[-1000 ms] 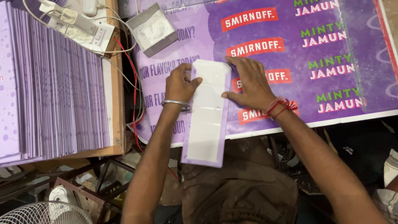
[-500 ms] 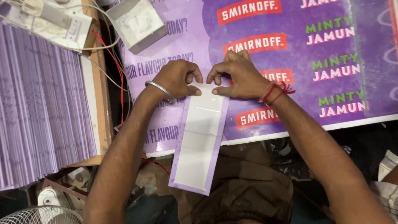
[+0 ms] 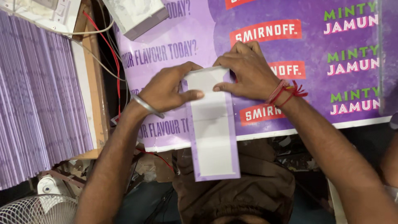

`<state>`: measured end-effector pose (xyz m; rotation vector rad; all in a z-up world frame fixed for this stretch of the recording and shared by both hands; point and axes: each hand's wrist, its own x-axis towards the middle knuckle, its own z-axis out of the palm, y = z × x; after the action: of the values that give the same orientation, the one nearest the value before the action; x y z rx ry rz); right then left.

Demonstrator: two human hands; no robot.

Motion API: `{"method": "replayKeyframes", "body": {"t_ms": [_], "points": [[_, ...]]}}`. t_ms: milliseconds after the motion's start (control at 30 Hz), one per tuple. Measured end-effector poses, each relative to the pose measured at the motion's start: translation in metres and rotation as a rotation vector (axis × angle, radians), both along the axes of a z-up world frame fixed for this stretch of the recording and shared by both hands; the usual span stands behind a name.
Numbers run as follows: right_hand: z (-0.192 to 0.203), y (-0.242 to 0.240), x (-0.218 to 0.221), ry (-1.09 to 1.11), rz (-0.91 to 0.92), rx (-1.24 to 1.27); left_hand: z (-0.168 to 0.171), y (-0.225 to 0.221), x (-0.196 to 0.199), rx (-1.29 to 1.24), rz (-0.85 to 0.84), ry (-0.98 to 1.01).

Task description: The person folds flat purple and white printed paper sheets into small rectangular boxes by hand. They crease the edges, fold the sides, and stack the finished boxes on the table.

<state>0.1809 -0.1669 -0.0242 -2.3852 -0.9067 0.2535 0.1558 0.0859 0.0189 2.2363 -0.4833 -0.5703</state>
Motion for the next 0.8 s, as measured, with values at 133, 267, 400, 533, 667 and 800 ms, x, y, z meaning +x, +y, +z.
{"method": "replayKeyframes", "body": {"t_ms": [133,267,400,533,667,800], "points": [[0.002,0.005,-0.006,-0.158,-0.028,-0.022,-0.004,0.002,-0.009,0.298,-0.001,-0.328],[-0.001,0.005,-0.026,-0.438,-0.052,-0.020,-0.025,0.006,-0.034,0.422,-0.035,-0.656],[-0.003,0.013,-0.035,-0.516,-0.071,-0.078,-0.028,0.012,-0.065,0.490,0.007,-0.797],[-0.006,0.016,-0.034,-0.565,-0.075,-0.073,-0.023,-0.006,-0.073,0.483,0.100,-0.751],[-0.010,0.013,-0.039,-0.609,-0.065,-0.055,-0.036,-0.033,-0.080,0.323,0.101,-0.762],[0.004,0.018,-0.043,-0.631,-0.081,-0.031,-0.029,-0.021,-0.100,0.343,0.142,-0.716]]}}
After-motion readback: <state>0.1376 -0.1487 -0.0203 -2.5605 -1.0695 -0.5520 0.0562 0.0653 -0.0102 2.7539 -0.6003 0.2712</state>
